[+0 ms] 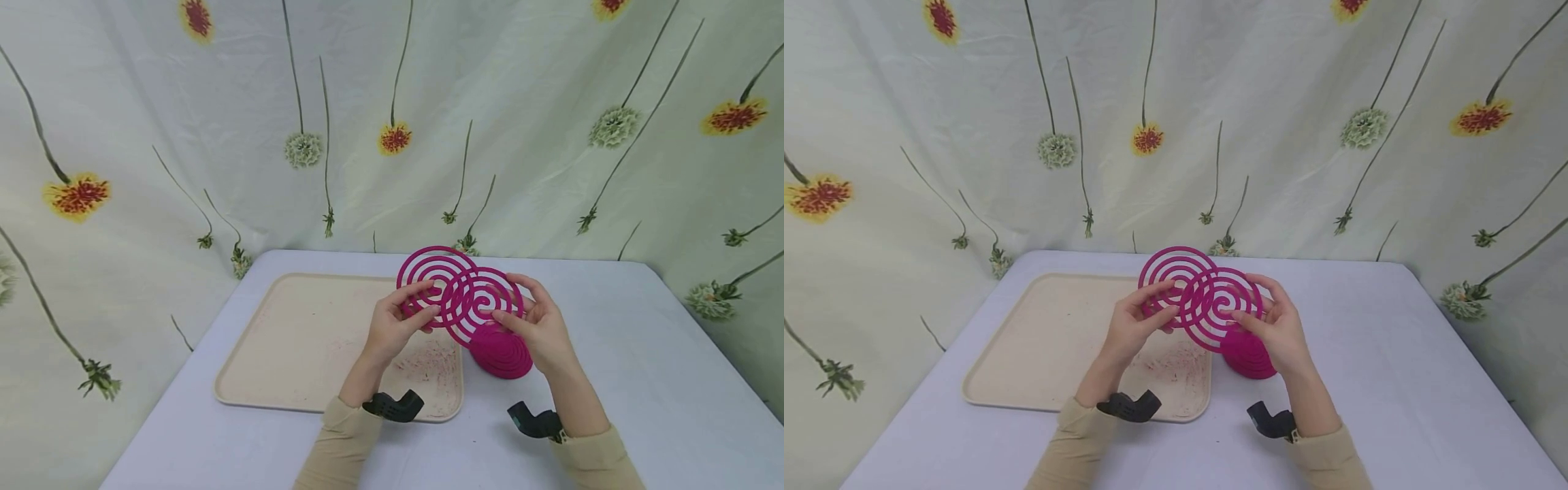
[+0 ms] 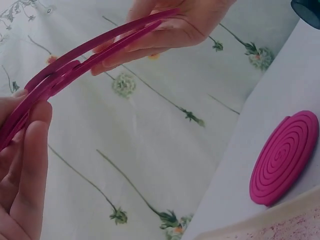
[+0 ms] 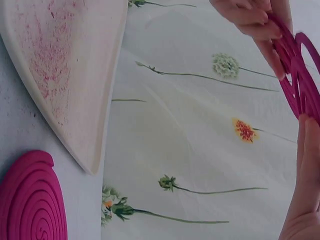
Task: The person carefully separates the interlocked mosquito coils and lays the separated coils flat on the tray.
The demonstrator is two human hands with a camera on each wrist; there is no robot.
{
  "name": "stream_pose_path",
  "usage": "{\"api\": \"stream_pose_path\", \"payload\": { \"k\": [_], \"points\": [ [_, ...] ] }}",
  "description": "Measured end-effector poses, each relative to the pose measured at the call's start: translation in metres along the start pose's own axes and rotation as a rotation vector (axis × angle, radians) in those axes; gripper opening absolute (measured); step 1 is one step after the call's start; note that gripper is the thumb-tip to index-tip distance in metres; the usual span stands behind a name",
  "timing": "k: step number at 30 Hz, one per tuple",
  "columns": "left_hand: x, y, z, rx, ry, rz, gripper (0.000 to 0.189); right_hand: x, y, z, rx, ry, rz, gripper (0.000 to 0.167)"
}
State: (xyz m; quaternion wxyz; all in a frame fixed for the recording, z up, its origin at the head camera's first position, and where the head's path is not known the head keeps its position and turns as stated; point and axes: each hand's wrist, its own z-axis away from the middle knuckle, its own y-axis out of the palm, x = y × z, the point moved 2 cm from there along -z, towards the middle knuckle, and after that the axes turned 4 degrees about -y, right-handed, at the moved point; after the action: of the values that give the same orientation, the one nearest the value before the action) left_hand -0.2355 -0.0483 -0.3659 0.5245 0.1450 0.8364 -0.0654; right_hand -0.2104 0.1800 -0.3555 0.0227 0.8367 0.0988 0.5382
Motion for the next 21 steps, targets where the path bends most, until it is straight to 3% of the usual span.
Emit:
{"api": "stream_pose_path", "payload": {
  "k": [4, 7, 10, 15, 18, 21],
  "points": [
    [0.0, 0.005, 0.0, 0.043, 0.013, -0.005, 0.039, -0.003, 0.006, 0.0, -0.173, 0.021, 0.009, 0.055],
    [0.0, 0.006, 0.0, 0.128, 0.014, -0.002, 0.04, -0.003, 0.005, -0.001, -0.205, 0.059, 0.025, 0.06],
    [-0.001, 0.003, 0.0, 0.165, 0.035, -0.031, 0.039, -0.001, -0.002, -0.002, -0.083, 0.101, 0.079, 0.069],
    [-0.004, -0.005, 0.001, 0.169, 0.026, -0.058, 0.048, 0.004, -0.014, 0.001, 0.25, 0.146, 0.207, 0.074],
    [-0.007, -0.01, 0.002, 0.195, -0.007, -0.033, 0.05, 0.004, -0.018, 0.002, 0.396, 0.148, 0.172, 0.067],
    [-0.009, -0.014, 0.002, 0.205, -0.015, -0.031, 0.043, 0.005, -0.021, 0.002, 0.469, 0.142, 0.11, 0.062]
  ]
}}
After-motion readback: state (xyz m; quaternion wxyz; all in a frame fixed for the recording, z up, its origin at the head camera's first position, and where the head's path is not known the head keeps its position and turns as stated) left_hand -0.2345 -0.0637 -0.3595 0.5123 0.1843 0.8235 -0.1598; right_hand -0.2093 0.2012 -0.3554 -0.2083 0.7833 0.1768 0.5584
